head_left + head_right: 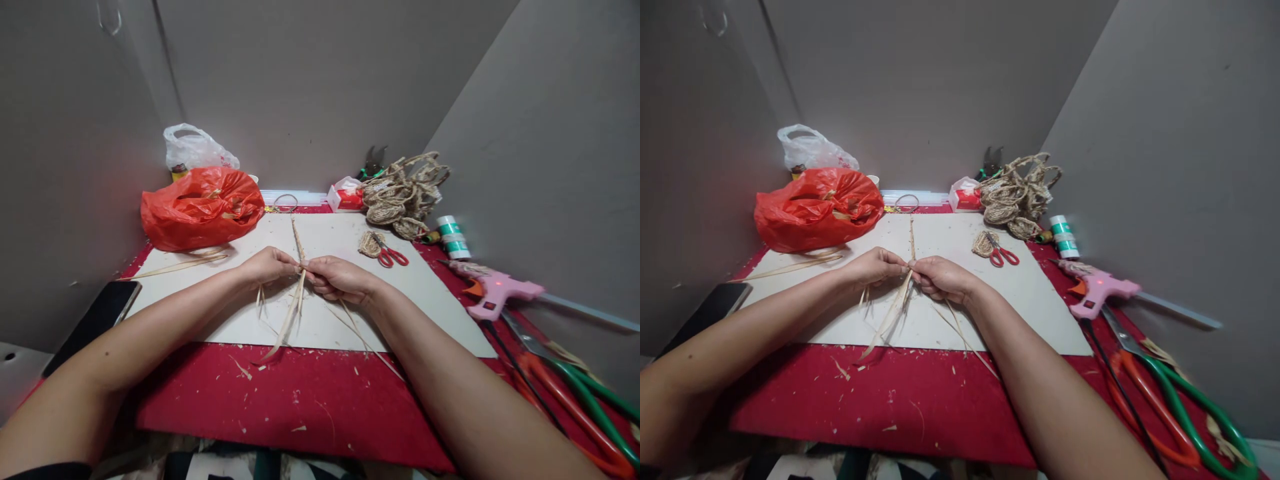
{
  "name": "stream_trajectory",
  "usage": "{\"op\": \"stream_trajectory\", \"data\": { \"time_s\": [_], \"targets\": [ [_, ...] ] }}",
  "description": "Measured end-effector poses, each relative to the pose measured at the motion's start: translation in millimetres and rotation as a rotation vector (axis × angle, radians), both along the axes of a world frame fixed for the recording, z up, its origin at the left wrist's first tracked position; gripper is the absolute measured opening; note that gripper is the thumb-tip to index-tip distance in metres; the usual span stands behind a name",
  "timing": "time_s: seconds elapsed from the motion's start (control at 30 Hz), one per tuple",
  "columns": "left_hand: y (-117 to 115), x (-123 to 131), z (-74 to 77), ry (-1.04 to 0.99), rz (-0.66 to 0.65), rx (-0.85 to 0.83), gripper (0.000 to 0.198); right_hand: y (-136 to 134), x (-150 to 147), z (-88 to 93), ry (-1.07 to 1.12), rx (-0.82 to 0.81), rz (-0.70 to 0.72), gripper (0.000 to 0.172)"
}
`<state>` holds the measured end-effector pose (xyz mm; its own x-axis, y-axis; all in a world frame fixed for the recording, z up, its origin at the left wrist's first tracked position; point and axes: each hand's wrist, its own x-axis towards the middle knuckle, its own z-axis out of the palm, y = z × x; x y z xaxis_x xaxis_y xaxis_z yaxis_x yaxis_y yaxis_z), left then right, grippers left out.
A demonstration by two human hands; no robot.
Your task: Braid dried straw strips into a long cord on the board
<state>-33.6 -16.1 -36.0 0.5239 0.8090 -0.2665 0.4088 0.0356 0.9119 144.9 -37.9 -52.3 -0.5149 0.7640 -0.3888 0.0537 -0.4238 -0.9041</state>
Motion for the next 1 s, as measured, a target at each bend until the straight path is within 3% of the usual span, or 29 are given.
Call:
{"op": "stream_trajectory", "data": {
  "time_s": [0.23, 0.4, 0.5, 0.77, 0.9, 1.0],
  "targets": [
    [1.9, 2.0, 9.6, 0.195, 0.041, 0.246, 0.013, -5.5, -11.4, 0.0, -0.100, 0.082, -0.088, 0.035],
    [2.9, 7.9, 18.5, 0.331, -0.013, 0.513, 0.011, -7.3, -18.8, -1.7, -0.020, 0.054, -0.160, 0.035],
    [-0.4, 10.1, 25.4, 0.394, -0.022, 0.571, 0.011, -9.0, -22.8, -0.9, 0.049, 0.001, -0.229, 0.030],
    [-0.9, 12.3, 49.0, 0.400, 0.065, 0.199, 0.014, -15.6, -30.5, 2.3, 0.114, -0.007, -0.303, 0.033],
    [0.2, 18.3, 46.2, 0.338, 0.135, 0.045, 0.017, -15.9, -32.1, 1.1, 0.113, -0.003, -0.352, 0.033],
    [-9.0, 25.3, 42.8, 0.332, 0.189, 0.021, 0.016, -15.8, -32.4, 0.6, 0.148, -0.029, -0.351, 0.030]
  ]
}}
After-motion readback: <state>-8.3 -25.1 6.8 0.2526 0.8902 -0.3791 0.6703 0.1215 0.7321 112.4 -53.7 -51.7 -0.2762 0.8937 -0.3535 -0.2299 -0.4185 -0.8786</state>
